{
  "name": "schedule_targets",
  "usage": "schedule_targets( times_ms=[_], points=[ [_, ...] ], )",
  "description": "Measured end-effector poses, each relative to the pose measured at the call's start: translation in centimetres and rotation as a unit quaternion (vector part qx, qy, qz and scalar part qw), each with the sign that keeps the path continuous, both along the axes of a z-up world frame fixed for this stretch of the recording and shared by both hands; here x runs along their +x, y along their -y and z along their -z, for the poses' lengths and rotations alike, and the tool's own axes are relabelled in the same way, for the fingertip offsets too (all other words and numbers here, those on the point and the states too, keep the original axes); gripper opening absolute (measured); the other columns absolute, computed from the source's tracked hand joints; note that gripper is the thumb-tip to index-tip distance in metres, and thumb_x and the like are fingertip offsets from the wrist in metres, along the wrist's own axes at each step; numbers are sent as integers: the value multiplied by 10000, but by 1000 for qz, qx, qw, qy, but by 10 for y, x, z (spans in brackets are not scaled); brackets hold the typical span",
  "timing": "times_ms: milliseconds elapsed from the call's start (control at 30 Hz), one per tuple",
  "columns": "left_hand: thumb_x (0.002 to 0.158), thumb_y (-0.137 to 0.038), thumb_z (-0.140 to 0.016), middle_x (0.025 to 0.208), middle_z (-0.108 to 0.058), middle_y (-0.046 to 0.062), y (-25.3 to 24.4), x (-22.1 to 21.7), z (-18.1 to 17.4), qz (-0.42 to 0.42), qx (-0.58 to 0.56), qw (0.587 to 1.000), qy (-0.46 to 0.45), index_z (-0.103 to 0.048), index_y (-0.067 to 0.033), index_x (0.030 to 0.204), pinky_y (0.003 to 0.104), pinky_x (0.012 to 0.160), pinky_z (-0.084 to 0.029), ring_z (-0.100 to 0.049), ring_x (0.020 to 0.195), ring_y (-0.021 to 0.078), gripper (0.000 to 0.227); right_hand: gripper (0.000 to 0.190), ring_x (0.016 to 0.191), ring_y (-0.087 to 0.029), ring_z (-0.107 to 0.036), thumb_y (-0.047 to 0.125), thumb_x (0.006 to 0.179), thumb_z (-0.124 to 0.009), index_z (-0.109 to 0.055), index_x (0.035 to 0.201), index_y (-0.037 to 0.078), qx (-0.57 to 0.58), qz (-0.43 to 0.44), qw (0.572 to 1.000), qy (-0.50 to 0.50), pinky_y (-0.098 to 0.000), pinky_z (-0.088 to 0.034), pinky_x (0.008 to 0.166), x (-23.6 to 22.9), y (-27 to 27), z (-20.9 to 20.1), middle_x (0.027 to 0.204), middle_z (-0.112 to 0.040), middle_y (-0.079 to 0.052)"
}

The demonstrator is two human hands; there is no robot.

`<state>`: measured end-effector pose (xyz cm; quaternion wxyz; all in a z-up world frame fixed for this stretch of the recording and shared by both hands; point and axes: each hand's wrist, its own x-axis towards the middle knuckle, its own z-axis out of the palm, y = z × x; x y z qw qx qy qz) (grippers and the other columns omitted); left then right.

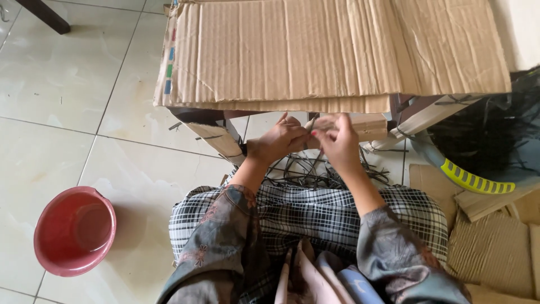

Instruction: Wrapping cardboard around the legs of a wooden chair and securing it with plastic ties.

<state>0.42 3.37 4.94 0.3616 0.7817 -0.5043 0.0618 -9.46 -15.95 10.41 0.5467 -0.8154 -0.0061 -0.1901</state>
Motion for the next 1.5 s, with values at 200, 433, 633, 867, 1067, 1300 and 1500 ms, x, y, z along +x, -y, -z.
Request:
schedule_targets(
  times_ms=[200, 433, 633, 867, 1067, 1300, 1500],
  points=[
    [1015, -342, -627, 883, -736, 40, 0, -3, -7, -7, 17, 999, -27, -722, -156, 1078, 683, 1154, -313, -673, 1029, 257, 218, 159, 778, -233, -756, 8, 888, -769, -820, 912, 156, -100, 91, 988, 76, -313, -599, 724, -16, -37, -23, 824, -773, -8],
    [990, -264, -673, 773, -722, 2, 7, -2, 12, -62, -57, 995, -56, -603, -149, 1251, 598, 1088, -442, -693, 899, 254, 294, 145, 683, -260, -743, 107, 786, -904, -808, 892, 134, -71, 126, 988, 52, -352, -594, 609, -15, -52, -30, 684, -730, -57],
    [851, -286, -751, 901, -738, -110, -4, -14, 2, -80, -31, 989, -125, -459, -204, 1283, 592, 1029, -475, -727, 943, 195, 528, 80, 611, -196, -726, 75, 815, -848, -812, 841, 142, -29, 139, 990, 10, -306, -573, 591, -7, -46, -22, 612, -711, -41],
    [834, -246, -750, 1036, -771, -64, -9, -29, -7, -127, 23, 981, -147, -389, -207, 1396, 510, 1078, -498, -755, 1035, 226, 669, 91, 752, -320, -728, 91, 893, -796, -818, 922, 174, -166, 94, 975, 112, -397, -591, 629, 1, -35, 20, 762, -726, -59],
    [864, -238, -777, 980, -787, -73, -5, -31, -22, -189, -46, 971, -140, -490, -213, 1286, 434, 969, -578, -771, 961, 198, 511, 102, 795, -336, -723, 85, 948, -733, -802, 969, 157, -213, 64, 966, 131, -414, -596, 653, -1, -35, 25, 824, -723, -57],
    [824, -156, -803, 924, -791, -52, -6, -27, -19, -180, -123, 973, -74, -612, -204, 1209, 375, 880, -617, -755, 983, 216, 433, 37, 875, -408, -689, 118, 927, -712, -742, 948, 121, -140, 30, 990, -6, -521, -552, 762, 4, -30, 32, 847, -685, -105],
    [864, -91, -734, 808, -735, -52, -8, -20, -21, -146, -143, 978, 50, -744, -228, 928, 298, 866, -588, -729, 935, 161, 151, 86, 920, -303, -712, 145, 919, -717, -755, 984, 185, -140, 24, 985, -94, -446, -563, 863, 13, -25, 36, 862, -695, 10]
  ],
)
